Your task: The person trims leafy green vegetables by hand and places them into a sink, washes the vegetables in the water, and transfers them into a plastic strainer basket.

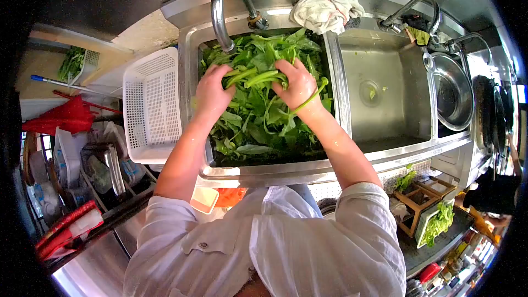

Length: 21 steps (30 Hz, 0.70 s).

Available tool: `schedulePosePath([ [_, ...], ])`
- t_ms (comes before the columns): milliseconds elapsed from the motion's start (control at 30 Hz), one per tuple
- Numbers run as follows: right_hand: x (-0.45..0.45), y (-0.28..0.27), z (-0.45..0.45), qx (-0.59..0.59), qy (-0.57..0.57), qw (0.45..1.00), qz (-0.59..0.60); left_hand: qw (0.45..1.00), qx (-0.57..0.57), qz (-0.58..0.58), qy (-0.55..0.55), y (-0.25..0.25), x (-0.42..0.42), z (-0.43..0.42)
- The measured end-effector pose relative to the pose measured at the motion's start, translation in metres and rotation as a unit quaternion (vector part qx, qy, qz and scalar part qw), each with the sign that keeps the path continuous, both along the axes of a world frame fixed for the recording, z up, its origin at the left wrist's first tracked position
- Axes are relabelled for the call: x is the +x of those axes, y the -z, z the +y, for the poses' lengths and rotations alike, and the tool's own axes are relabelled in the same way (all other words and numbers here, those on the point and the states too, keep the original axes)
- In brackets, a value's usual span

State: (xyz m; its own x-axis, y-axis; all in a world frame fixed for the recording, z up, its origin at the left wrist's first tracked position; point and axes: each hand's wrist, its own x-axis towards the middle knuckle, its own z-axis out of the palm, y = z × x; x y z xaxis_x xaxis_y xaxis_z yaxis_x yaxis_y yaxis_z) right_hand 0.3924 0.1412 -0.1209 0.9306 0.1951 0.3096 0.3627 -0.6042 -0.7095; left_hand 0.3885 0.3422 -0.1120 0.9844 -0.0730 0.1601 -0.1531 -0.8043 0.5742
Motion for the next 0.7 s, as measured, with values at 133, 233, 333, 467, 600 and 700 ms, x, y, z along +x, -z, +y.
schedulePosePath([
  [133, 0.003, -0.005, 0.003, -0.035, 0.006, 0.999, -0.001, 0.998, -0.028, -0.064, -0.007, -0.007, -0.002, 0.004],
  [233, 0.008, 0.033, 0.005, -0.17, 0.025, 0.985, 0.015, 0.998, -0.012, -0.052, -0.029, 0.024, -0.003, 0.004],
  [333, 0.007, 0.081, 0.012, -0.338, -0.003, 0.93, 0.147, 0.991, 0.096, 0.084, -0.027, 0.094, -0.009, 0.008],
  [467, -0.007, 0.109, 0.041, -0.453, -0.039, 0.844, 0.285, 0.964, 0.18, 0.192, -0.017, 0.135, -0.027, 0.002],
  [600, -0.015, 0.161, 0.042, -0.434, -0.029, 0.863, 0.256, 0.957, 0.141, 0.254, -0.023, 0.172, -0.029, 0.005],
  [700, -0.002, 0.202, 0.044, -0.397, -0.026, 0.852, 0.34, 0.93, 0.269, 0.249, -0.022, 0.211, -0.026, 0.005],
])
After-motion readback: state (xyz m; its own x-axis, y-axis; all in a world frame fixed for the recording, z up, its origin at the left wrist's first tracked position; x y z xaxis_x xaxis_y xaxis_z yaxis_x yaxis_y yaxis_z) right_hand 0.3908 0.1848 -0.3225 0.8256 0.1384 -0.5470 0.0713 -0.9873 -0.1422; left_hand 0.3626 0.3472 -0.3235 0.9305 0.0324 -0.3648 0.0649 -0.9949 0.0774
